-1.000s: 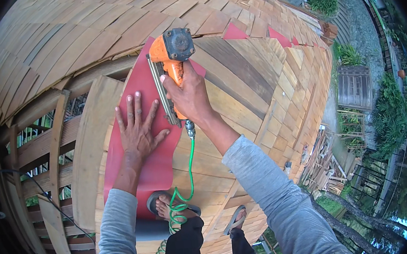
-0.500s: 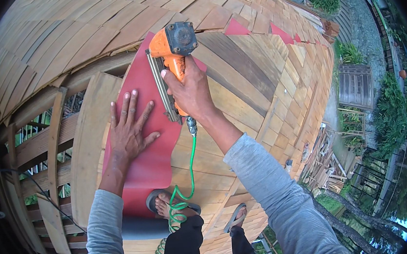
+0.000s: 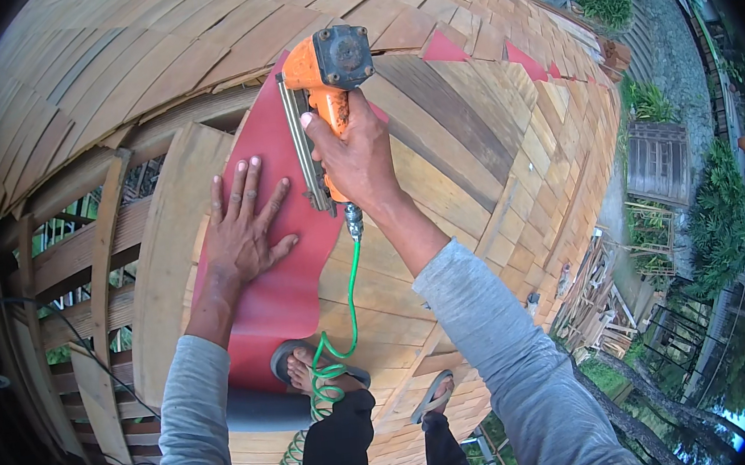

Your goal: The person installs wooden shingles and weatherproofing material on a curved roof structure using a pneumatic nail gun and a grinder. They align wood pieces, trim them with the grinder, and unroll a red weatherproofing strip, securing it to the roof deck with the nail gun.

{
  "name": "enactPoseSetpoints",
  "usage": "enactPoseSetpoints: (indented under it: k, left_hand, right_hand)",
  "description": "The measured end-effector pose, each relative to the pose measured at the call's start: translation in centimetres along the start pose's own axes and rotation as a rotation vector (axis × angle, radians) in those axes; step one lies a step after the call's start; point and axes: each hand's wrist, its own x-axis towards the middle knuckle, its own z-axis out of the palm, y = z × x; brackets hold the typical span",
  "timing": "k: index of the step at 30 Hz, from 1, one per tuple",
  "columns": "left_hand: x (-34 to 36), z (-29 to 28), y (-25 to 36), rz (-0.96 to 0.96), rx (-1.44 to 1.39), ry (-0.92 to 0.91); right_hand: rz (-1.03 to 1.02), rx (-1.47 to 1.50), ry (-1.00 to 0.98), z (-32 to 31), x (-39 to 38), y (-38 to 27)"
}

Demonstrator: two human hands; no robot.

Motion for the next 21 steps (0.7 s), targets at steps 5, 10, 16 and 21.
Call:
enactPoseSetpoints:
  k: [5,10,16,21]
  left_hand:
    - [0.0,0.1,0.1,0.000,-0.018,0.028]
    - [0.3,0.2,0.3,-0.002,-0.028,0.062]
    - [-0.2,0.2,0.2,-0.020,-0.044,0.025]
    - [0.3,-0.6,0.6,-0.015,-0.040,0.052]
  right_hand:
    - [-0.025,-0.077,0.007,0.3,0.1,0.7]
    - [-0.022,-0.107,0.011,-0.7,-0.9,0.5]
    - [0.098,0.002,0.147,-4.8,-8.0,1.4]
    - [0.145,0.020,0.271,-9.4,-10.0,4.4]
